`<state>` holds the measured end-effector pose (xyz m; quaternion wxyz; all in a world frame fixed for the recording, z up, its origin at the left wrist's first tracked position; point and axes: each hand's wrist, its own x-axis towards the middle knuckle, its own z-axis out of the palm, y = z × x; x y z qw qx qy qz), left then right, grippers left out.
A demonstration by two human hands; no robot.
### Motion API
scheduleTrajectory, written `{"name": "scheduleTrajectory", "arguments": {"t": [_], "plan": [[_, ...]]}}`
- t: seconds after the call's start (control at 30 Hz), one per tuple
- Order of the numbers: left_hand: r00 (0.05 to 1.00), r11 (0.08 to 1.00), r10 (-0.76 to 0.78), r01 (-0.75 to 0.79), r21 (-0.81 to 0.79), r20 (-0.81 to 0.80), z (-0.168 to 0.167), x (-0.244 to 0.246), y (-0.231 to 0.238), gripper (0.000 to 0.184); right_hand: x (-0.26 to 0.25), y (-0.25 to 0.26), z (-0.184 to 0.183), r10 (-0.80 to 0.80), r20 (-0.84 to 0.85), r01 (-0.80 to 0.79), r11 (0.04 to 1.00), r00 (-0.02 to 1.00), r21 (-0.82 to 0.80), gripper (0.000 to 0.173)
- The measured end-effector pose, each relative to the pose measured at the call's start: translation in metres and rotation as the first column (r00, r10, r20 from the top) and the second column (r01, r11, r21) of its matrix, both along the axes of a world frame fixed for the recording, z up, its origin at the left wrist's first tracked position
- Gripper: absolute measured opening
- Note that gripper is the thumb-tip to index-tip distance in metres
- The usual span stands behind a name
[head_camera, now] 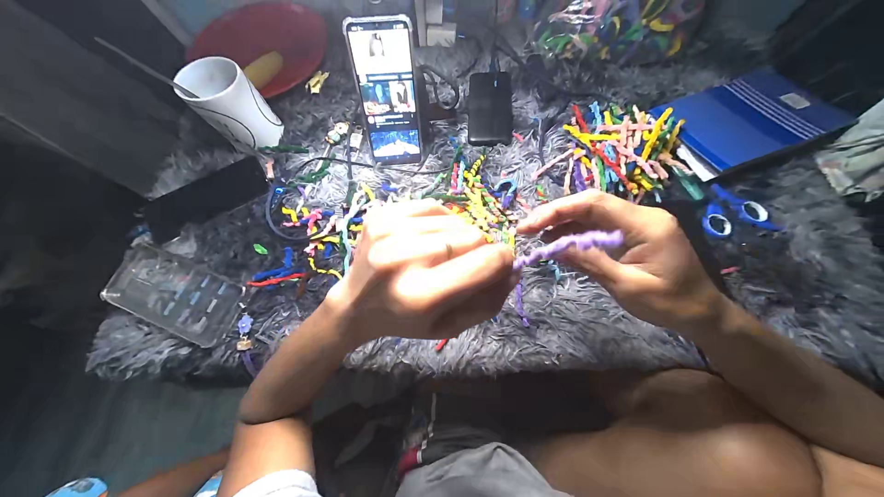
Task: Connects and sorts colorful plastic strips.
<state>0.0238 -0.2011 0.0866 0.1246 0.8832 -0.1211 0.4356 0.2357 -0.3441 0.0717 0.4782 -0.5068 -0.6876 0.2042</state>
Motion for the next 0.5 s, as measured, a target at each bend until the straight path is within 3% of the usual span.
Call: {"name": "scheduleTrajectory", "arguments": {"t": [0.13,0.23,0.33,0.43,0.5], "plan": [[0.991,0.932,0.132,-0.112,0.343,-0.035,-0.017,-0.006,-0.007,0.011,-0.003,-0.005,0.012,0.149,-0.201,-0.19,0.96,0.968,-0.205,0.045],[0.988,0.901,0.143,-0.106,0.42,-0.059,-0.021,-0.007,-0.009,0.009,-0.005,-0.001,0.002,0.288,-0.371,-0.444,0.766,0.883,-0.464,0.046],[0.986,0.903,0.126,-0.066,0.424,-0.113,-0.022,-0.01,-0.01,0.012,-0.009,0.004,-0.008,0.314,-0.584,-0.631,0.609,0.748,-0.481,0.041],[0.978,0.95,0.051,0.015,0.312,-0.203,-0.02,-0.011,-0.011,0.018,-0.015,0.006,-0.012,0.332,-0.576,-0.612,0.683,0.747,-0.399,0.035],[0.954,0.986,-0.096,0.13,0.104,-0.284,-0.022,-0.009,-0.009,0.025,-0.017,0.005,-0.011,0.419,-0.391,-0.536,0.801,0.819,-0.265,0.038]]}}
